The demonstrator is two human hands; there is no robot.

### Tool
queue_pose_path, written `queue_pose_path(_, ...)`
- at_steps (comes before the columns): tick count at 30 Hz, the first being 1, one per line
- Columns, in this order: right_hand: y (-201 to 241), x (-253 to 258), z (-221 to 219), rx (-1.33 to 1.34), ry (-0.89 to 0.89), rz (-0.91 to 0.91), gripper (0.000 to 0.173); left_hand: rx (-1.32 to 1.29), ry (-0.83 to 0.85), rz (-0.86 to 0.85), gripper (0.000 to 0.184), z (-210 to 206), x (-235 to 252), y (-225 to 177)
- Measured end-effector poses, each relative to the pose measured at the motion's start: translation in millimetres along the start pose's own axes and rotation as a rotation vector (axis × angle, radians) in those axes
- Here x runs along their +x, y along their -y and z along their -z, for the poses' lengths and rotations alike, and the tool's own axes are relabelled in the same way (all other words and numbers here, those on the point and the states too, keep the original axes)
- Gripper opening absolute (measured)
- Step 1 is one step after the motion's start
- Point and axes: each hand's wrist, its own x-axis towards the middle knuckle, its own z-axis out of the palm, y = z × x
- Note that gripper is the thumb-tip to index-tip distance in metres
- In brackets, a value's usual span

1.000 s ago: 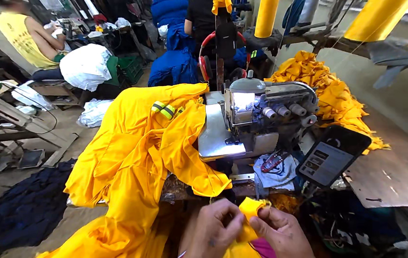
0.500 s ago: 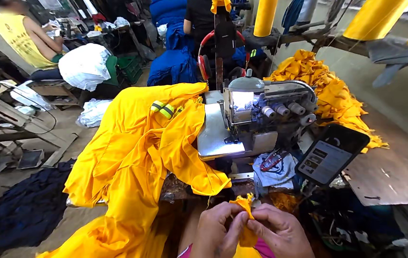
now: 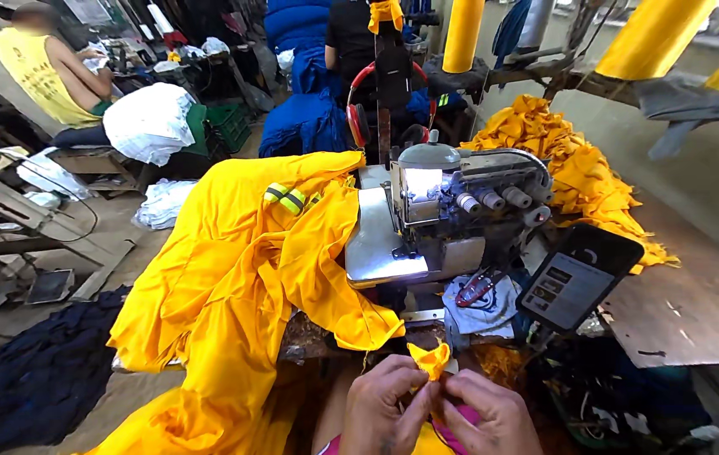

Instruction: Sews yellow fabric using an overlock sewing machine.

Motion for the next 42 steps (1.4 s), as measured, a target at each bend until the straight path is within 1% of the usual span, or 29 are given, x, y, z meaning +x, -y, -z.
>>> queue_pose_path(2, -2, 1, -1, -0.013, -0.012, 0.008, 0.007, 0.011, 0.009, -0.005, 0.011, -1, 0, -1)
queue_pose_path(5, -6, 3, 0, 0.045, -0.035, 0.005, 0.004, 0.005, 0.036, 0.017, 0.012, -1, -1, -4)
queue_pose_path(10, -12, 2, 0, 0.126, -0.032, 0.005, 0.010, -0.041, 0.044, 0.104, 0.017, -6, -6, -10)
queue_pose_path(14, -12, 3, 0, 0.134, -0.067, -0.003, 0.011, -0.086, 0.019, 0.133, 0.011, -12, -7, -12)
queue_pose_path(17, -15, 4, 1, 0.122, -0.081, 0.007, 0.013, -0.151, 0.049, 0.178, 0.010, -11, -4, -13)
queue_pose_path(20, -16, 3, 2, 0.088, -0.096, 0.025, 0.012, -0.218, 0.074, 0.224, 0.009, -11, -2, -12)
queue_pose_path(23, -13, 2, 4, -0.039, -0.095, 0.097, 0.009, -0.216, 0.048, 0.227, 0.008, -13, -1, -12)
queue_pose_path(25, -11, 0, 4, -0.091, -0.077, 0.109, 0.007, -0.196, 0.021, 0.217, 0.009, -15, -1, -11)
queue_pose_path(27, -12, 1, 4, -0.089, -0.081, 0.102, 0.006, -0.183, 0.022, 0.220, 0.009, -16, -1, -11)
queue_pose_path(33, -18, 1, 3, -0.059, -0.111, 0.089, 0.010, -0.230, 0.071, 0.235, 0.009, -16, -3, -9)
queue_pose_path(35, -18, 0, 3, -0.046, -0.114, 0.080, 0.009, -0.291, 0.092, 0.268, 0.010, -13, -2, -8)
queue_pose_path(38, -13, -1, 2, -0.053, -0.122, 0.076, 0.009, -0.520, 0.091, 0.371, 0.013, -9, -1, -7)
queue_pose_path(40, -13, -1, 0, -0.157, -0.148, 0.109, 0.011, -0.687, 0.077, 0.454, 0.015, -9, 0, -9)
queue_pose_path(42, -15, 0, -5, -0.280, -0.197, 0.152, 0.010, -0.762, 0.069, 0.492, 0.016, -10, 0, -12)
